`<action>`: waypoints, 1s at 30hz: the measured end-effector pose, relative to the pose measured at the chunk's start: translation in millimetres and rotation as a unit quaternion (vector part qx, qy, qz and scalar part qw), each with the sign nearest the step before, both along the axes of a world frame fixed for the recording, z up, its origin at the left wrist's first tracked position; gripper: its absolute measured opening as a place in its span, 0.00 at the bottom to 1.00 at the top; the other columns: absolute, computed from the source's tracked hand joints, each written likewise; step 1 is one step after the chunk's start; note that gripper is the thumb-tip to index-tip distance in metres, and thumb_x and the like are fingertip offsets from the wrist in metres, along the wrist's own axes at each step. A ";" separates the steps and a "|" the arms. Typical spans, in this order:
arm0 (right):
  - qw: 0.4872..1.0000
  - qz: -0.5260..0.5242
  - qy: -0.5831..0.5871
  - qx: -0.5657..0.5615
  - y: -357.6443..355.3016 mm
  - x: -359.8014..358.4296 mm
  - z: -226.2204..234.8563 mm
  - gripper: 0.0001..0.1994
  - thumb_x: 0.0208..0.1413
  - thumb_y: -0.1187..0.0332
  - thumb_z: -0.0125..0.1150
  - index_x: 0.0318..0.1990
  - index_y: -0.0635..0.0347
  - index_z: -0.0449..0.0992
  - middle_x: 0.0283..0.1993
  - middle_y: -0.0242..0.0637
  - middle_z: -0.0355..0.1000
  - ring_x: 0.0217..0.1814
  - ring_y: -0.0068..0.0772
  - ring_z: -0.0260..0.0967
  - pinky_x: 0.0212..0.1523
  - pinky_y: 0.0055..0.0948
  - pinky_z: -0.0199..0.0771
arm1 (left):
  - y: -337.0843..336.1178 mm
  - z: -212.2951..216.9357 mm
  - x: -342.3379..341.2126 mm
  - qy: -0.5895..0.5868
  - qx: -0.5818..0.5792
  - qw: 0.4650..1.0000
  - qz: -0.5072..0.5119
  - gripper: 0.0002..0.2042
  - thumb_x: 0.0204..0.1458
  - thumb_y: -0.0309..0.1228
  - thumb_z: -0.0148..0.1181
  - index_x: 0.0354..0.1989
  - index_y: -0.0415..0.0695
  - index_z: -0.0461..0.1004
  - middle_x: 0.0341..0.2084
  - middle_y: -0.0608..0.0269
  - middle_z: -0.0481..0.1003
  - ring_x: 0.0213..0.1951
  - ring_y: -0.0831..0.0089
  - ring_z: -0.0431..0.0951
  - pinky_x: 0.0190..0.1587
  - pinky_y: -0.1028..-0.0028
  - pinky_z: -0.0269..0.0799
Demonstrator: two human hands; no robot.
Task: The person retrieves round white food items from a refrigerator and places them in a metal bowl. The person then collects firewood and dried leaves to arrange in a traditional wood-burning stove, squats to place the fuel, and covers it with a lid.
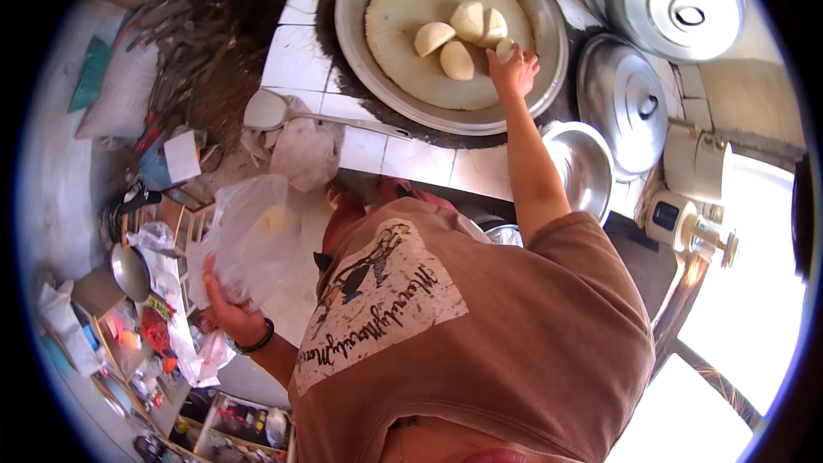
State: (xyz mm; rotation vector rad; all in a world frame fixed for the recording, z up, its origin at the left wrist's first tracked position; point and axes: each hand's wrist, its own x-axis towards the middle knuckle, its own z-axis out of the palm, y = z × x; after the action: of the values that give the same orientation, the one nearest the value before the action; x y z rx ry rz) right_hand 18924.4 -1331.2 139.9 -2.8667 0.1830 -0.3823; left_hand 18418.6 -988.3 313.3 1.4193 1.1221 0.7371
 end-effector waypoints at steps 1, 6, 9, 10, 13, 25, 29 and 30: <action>0.999 0.012 -0.024 0.025 9.3 -4.5 -6.5 0.32 0.43 0.45 0.71 0.55 0.50 0.76 0.57 0.46 0.67 0.61 0.52 0.63 0.59 0.48 0.71 | -2.2 -7.4 -5.5 0.030 0.117 0.991 -0.049 0.21 0.64 0.38 0.46 0.60 0.38 0.71 0.24 0.75 0.66 0.20 0.89 0.55 0.17 0.86 0.50; 0.924 0.241 -0.130 0.265 79.8 -64.8 41.2 0.08 0.54 0.71 0.66 0.41 0.61 0.79 0.43 0.42 0.76 0.45 0.43 0.74 0.47 0.38 0.75 | -6.3 -17.2 -14.7 -0.048 -0.001 0.997 -0.068 0.19 0.68 0.33 0.44 0.60 0.33 0.70 0.33 0.71 0.72 0.22 0.90 0.54 0.26 0.87 0.56; 0.713 0.559 0.089 0.414 161.2 -163.3 133.2 0.10 0.50 0.79 0.63 0.41 0.64 0.78 0.48 0.43 0.77 0.47 0.35 0.76 0.45 0.32 0.76 | -20.5 -7.2 0.5 -0.098 -0.086 0.991 -0.009 0.18 0.68 0.32 0.43 0.58 0.32 0.71 0.39 0.67 0.75 0.25 0.87 0.60 0.33 0.84 0.62; 0.644 0.656 0.121 0.375 179.2 -193.7 142.6 0.11 0.47 0.78 0.61 0.41 0.64 0.78 0.49 0.43 0.77 0.47 0.39 0.76 0.45 0.35 0.76 | -26.0 -1.5 7.6 -0.120 -0.113 0.986 0.010 0.18 0.68 0.32 0.43 0.57 0.33 0.72 0.41 0.65 0.76 0.26 0.86 0.63 0.36 0.82 0.65; 0.478 0.823 0.231 0.204 229.5 -271.9 150.7 0.16 0.44 0.75 0.60 0.43 0.64 0.78 0.48 0.42 0.77 0.47 0.46 0.76 0.44 0.40 0.77 | -30.3 4.7 10.8 -0.074 -0.043 0.993 -0.080 0.17 0.68 0.32 0.44 0.53 0.32 0.73 0.45 0.59 0.77 0.36 0.73 0.72 0.46 0.73 0.69; 0.532 0.759 0.369 -0.064 263.9 -328.4 30.8 0.25 0.44 0.54 0.69 0.49 0.59 0.77 0.41 0.47 0.78 0.46 0.49 0.78 0.45 0.45 0.77 | -30.7 -4.4 -4.1 0.132 0.408 0.883 -0.191 0.16 0.66 0.32 0.46 0.47 0.32 0.76 0.38 0.58 0.78 0.28 0.77 0.70 0.32 0.73 0.67; 0.523 0.677 0.512 0.080 246.4 -301.5 56.2 0.28 0.48 0.56 0.69 0.56 0.59 0.75 0.46 0.49 0.78 0.48 0.48 0.77 0.48 0.40 0.76 | -28.3 9.5 14.9 -0.036 -0.135 0.990 -0.018 0.15 0.66 0.35 0.50 0.50 0.39 0.77 0.22 0.80 0.64 0.17 0.93 0.51 0.17 0.84 0.39; 0.511 0.645 0.554 0.125 240.6 -296.2 63.5 0.29 0.49 0.54 0.69 0.57 0.59 0.74 0.49 0.49 0.78 0.47 0.49 0.77 0.48 0.39 0.76 | -23.9 1.3 15.3 -0.025 -0.123 0.992 -0.012 0.14 0.66 0.35 0.50 0.50 0.39 0.78 0.20 0.81 0.62 0.16 0.93 0.50 0.17 0.83 0.39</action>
State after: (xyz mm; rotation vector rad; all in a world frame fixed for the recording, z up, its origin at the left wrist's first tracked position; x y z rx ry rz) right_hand 18628.2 -1090.7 203.4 -1.6457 -1.4214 1.5446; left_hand 18433.9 -1012.2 314.6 1.1983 1.1132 0.5913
